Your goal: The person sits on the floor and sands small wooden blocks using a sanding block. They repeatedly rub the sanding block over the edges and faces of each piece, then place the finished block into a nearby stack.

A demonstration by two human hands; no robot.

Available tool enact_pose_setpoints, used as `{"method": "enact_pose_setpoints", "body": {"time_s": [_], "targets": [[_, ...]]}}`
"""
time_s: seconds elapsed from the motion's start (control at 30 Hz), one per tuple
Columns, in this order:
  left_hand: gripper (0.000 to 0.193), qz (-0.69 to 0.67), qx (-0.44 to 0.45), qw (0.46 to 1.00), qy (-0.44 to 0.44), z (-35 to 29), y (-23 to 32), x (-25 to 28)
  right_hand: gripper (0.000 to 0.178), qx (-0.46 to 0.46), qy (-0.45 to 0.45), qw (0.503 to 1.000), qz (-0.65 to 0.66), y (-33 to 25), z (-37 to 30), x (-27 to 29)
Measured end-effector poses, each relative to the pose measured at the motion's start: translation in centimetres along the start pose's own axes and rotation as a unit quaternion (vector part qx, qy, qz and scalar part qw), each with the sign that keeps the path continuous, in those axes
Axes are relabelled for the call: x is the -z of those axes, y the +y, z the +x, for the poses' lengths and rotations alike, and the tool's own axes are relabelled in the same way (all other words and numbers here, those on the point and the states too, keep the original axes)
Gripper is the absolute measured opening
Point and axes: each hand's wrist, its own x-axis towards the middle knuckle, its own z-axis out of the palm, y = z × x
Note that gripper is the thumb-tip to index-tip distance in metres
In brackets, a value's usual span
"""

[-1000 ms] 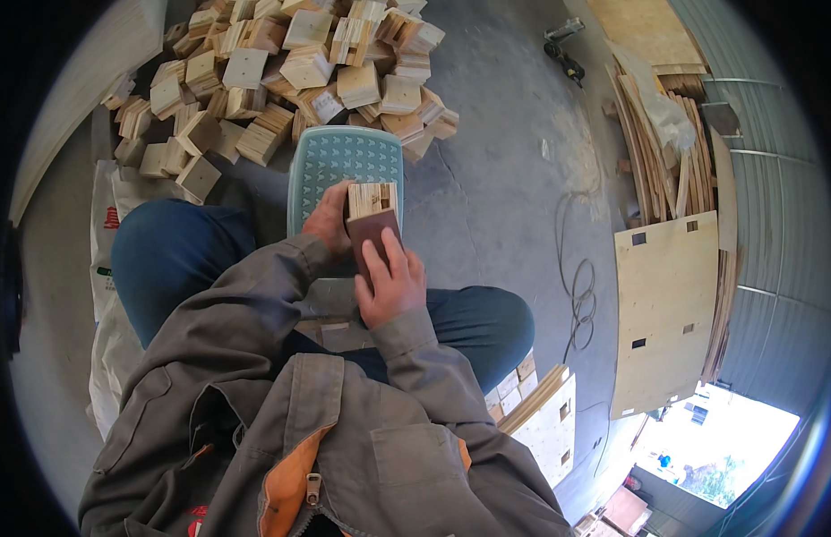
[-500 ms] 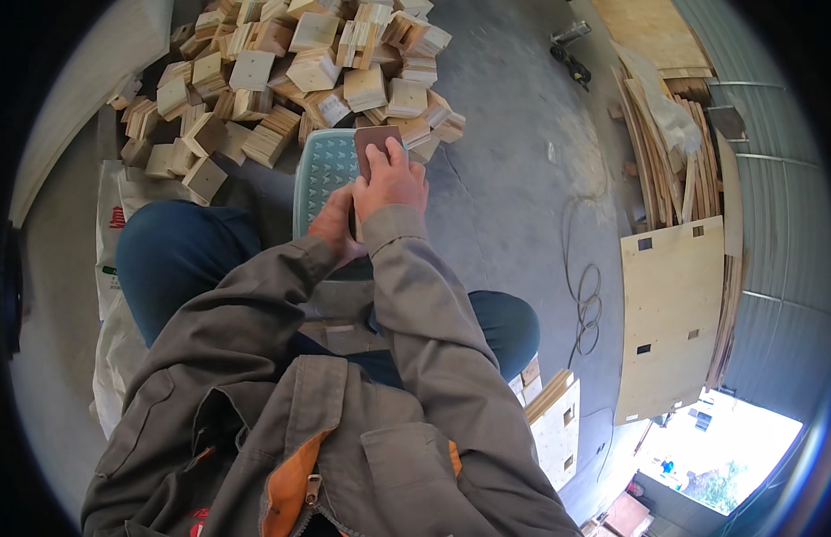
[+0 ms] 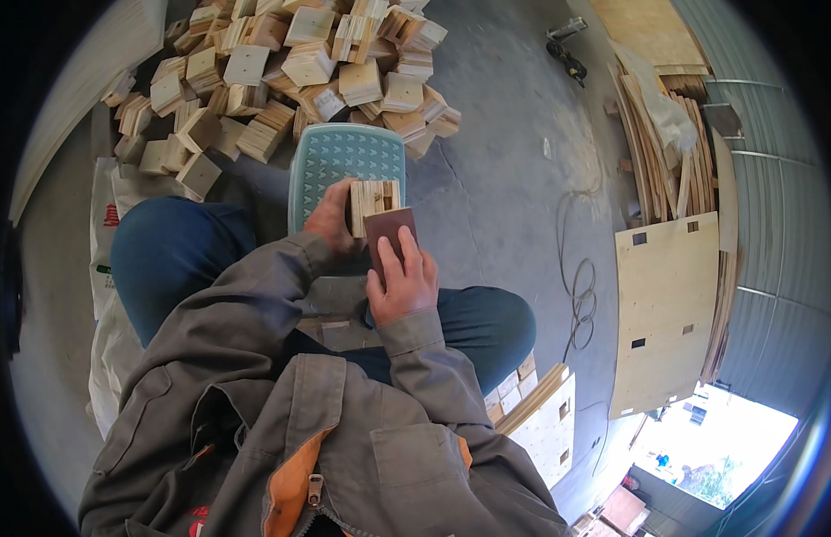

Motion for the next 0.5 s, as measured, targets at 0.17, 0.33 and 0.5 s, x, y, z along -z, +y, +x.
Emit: {"method": "enact_pose_setpoints", "body": {"time_s": [0.17, 0.33, 0.5], "targets": [[0.094, 0.010, 0.001, 1.000, -0.017, 0.2, -0.8, -0.2, 0.056, -0.025, 0.027, 0.999, -0.014, 0.9, 4.5, -1.7], [0.099, 0.021, 0.040, 0.998, -0.042, 0.1, -0.2, 0.3, 0.053, -0.067, 0.002, 0.997, -0.032, 1.7, 12.4, -3.3], [0.099, 0.024, 0.025, 0.999, -0.038, 0.2, -0.2, 0.2, 0.054, -0.037, 0.011, 0.999, -0.027, 2.2, 11.0, -3.6]]}}
